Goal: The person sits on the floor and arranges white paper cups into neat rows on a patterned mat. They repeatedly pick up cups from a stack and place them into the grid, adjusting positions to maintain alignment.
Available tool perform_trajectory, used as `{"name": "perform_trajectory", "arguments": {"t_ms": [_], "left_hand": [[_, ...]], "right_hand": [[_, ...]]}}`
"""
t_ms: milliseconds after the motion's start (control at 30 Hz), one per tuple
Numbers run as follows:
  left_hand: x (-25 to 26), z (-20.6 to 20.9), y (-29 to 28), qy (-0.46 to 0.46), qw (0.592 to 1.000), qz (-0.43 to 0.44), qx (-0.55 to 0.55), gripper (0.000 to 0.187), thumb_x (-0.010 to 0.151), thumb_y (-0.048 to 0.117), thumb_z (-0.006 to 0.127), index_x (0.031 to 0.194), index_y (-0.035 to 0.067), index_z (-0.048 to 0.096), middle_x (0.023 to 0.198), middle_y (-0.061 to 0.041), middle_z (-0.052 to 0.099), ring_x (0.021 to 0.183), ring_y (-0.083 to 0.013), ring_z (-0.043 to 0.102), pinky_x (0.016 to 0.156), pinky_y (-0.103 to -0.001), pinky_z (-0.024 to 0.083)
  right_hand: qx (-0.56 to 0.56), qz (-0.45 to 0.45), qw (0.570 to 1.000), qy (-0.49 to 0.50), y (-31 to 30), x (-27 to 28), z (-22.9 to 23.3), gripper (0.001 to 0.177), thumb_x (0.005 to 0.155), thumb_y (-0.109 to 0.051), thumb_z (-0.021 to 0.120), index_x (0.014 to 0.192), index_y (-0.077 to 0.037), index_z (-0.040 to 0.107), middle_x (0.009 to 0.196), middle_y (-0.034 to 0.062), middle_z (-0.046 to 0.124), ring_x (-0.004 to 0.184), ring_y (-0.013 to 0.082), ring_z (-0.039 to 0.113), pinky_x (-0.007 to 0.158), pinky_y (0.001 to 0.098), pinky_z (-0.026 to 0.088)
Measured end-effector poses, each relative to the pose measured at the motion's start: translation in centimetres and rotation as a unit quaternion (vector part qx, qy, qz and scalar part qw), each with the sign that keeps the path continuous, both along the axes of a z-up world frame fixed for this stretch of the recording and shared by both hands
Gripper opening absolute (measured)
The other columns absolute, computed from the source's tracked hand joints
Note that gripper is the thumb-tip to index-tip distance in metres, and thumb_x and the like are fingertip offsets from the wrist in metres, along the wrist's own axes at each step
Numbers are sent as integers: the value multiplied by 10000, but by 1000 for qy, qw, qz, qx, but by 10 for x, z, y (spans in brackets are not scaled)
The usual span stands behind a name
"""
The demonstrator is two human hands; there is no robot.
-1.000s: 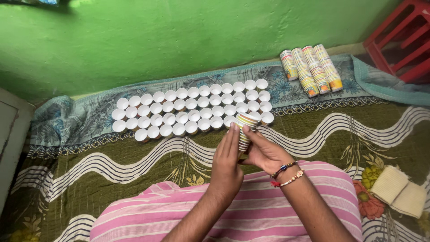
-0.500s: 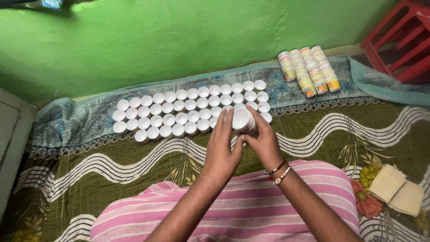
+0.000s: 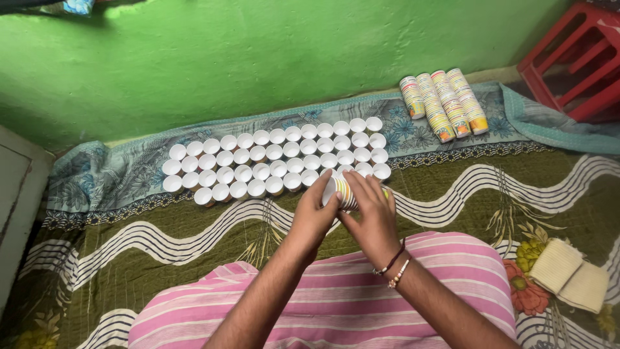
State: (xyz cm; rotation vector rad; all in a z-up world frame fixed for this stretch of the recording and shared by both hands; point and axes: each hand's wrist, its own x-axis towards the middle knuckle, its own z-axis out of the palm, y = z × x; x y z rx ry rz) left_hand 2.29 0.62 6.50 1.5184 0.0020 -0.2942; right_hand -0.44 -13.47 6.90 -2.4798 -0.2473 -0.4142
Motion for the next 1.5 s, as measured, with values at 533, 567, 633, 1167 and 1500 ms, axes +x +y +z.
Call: {"name": "perform_trajectory", "arguments": {"t_ms": [533, 567, 633, 1167, 1500], "left_hand": [[-10, -9, -6, -96, 992, 1, 87, 587, 949, 71, 606, 1512, 27, 446, 1603, -127, 448, 1450, -236, 476, 1139, -336, 424], [-10, -9, -6, -105, 990, 0, 94, 590, 948, 69, 611, 1512, 24, 446, 1606, -130, 445, 1452, -238, 473, 1135, -337, 425], [-10, -10, -4, -109, 990, -4, 94, 592, 941, 68, 616, 1508, 25, 451, 1597, -134, 455, 1440, -238, 485, 1120, -339, 437], [-6, -20, 4, -45, 999, -18, 21, 599, 931, 41, 622, 1509, 43, 465, 1486, -145, 568, 1335, -220, 578, 1102, -323, 460], [1, -38, 6, -49, 998, 4, 28, 585, 941, 39, 625, 1504, 16, 468, 1412, -174, 622, 1237, -208, 644, 1017, -305, 515]], "right_hand": [[152, -1, 988, 33, -4, 20, -58, 605, 822, -119, 751, 1412, -107, 616, 1457, 171, 589, 1362, 373, 509, 1119, 439, 406], [174, 10, 984, 34, -5, 21, -59, 605, 827, -120, 744, 1417, -104, 610, 1457, 170, 592, 1367, 364, 525, 1121, 435, 415], [220, 30, 974, 39, -5, 20, -57, 607, 836, -121, 731, 1427, -98, 599, 1456, 169, 600, 1378, 345, 556, 1126, 427, 434], [95, 57, 994, 1, -8, 8, -19, 698, 720, -144, 826, 1387, -116, 618, 1374, 126, 667, 1277, 338, 612, 1051, 442, 493], [5, 3, 999, 51, -11, 13, -35, 758, 722, -275, 883, 1420, -280, 588, 1458, 3, 605, 1378, 336, 487, 1106, 595, 329]]}}
